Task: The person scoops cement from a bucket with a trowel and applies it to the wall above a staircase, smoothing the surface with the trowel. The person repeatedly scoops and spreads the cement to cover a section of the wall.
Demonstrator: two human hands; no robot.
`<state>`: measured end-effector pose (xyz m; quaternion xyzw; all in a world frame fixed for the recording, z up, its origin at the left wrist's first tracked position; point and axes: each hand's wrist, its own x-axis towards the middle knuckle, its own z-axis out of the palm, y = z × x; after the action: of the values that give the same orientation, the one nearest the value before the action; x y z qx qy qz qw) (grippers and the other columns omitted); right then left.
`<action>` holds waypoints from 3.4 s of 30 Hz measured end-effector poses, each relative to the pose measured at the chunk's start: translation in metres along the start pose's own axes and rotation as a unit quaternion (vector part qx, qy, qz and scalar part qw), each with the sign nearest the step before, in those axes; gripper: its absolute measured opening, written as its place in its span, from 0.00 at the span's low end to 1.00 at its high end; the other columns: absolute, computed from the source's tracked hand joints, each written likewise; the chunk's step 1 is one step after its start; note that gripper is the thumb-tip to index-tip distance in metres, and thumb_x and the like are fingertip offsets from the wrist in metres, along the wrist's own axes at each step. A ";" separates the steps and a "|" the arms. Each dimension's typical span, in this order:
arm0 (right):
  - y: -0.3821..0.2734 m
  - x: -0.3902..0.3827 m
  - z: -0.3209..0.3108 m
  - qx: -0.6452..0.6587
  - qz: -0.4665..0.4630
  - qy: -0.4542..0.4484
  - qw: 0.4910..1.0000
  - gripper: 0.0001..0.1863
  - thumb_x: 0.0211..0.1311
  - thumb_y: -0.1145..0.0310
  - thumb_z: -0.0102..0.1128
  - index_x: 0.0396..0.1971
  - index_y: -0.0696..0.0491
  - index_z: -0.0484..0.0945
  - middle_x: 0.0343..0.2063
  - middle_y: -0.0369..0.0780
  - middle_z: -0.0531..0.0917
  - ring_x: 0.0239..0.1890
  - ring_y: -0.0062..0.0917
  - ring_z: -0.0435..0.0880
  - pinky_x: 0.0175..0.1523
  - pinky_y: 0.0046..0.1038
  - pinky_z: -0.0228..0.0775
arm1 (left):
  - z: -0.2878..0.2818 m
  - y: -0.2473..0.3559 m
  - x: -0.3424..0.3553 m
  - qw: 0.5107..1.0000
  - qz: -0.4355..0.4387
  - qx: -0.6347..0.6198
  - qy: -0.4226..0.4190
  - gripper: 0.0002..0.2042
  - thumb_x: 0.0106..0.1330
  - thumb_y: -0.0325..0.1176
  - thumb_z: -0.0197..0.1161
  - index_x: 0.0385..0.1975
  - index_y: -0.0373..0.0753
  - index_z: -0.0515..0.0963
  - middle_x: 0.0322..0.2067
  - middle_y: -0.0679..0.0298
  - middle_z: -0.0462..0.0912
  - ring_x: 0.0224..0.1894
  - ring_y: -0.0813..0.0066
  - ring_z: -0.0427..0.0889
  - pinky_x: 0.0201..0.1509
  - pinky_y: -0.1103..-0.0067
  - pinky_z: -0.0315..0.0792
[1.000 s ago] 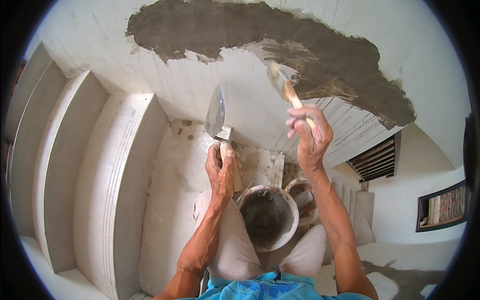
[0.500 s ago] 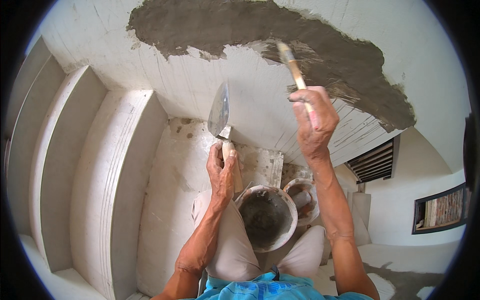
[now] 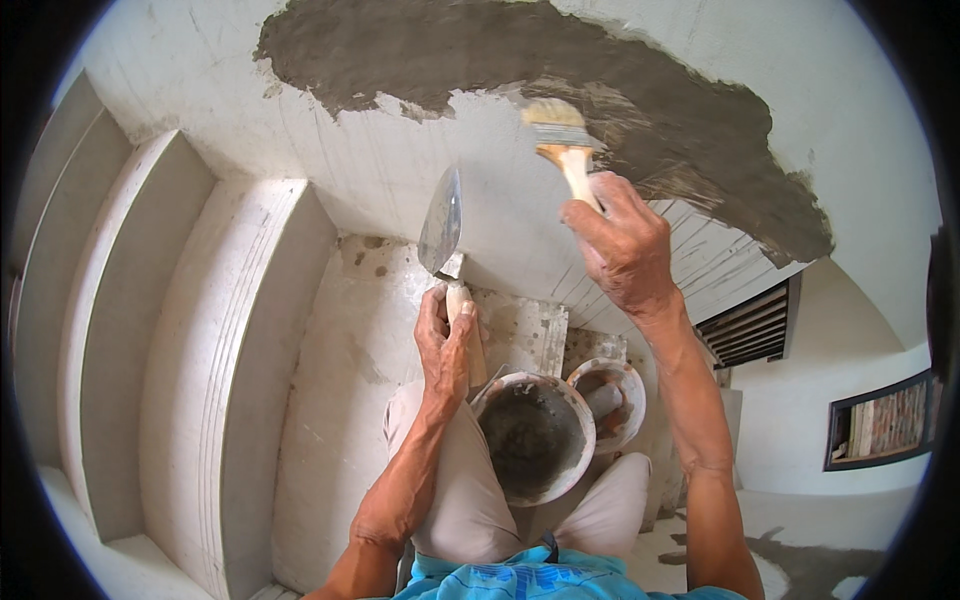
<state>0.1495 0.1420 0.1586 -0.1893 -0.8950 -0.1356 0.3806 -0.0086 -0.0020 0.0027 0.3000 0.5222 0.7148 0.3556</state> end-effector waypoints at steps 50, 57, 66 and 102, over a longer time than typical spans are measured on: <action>-0.055 -0.142 -0.072 0.416 0.455 -0.236 0.751 0.12 0.52 0.77 0.58 0.37 0.58 0.84 0.27 0.40 0.83 0.24 0.18 0.79 0.34 0.24 0.72 | 0.000 0.014 -0.007 1.000 -0.002 0.005 0.031 0.20 0.69 0.40 0.65 0.51 0.32 0.71 0.33 0.58 0.80 0.26 0.72 0.81 0.25 0.76 0.77; -0.106 -0.244 0.006 0.345 0.335 -0.343 0.807 0.08 0.53 0.77 0.61 0.34 0.56 0.82 0.25 0.48 0.83 0.28 0.43 0.83 0.35 0.35 0.75 | 0.005 0.008 -0.002 1.000 0.000 0.002 0.015 0.22 0.69 0.41 0.66 0.53 0.31 0.71 0.34 0.57 0.81 0.26 0.73 0.81 0.26 0.77 0.78; -0.122 -0.310 0.064 0.259 0.314 -0.336 0.849 0.07 0.58 0.75 0.60 0.36 0.56 0.82 0.29 0.51 0.85 0.32 0.47 0.86 0.36 0.42 0.77 | 0.003 0.007 -0.001 1.000 0.002 0.003 0.009 0.22 0.68 0.42 0.66 0.51 0.31 0.72 0.32 0.58 0.80 0.25 0.72 0.81 0.26 0.76 0.77; 0.050 -0.013 -0.047 0.036 0.012 0.084 0.996 0.18 0.48 0.82 0.68 0.41 0.52 0.84 0.33 0.40 0.85 0.32 0.31 0.86 0.36 0.31 0.79 | 0.005 0.009 -0.002 0.999 -0.027 -0.015 0.019 0.24 0.70 0.42 0.63 0.59 0.34 0.67 0.34 0.60 0.79 0.28 0.75 0.79 0.26 0.78 0.77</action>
<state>0.2091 0.1654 0.1855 -0.1743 -0.8620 -0.1138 0.4622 -0.0056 -0.0029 0.0125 0.2670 0.5261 0.7179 0.3695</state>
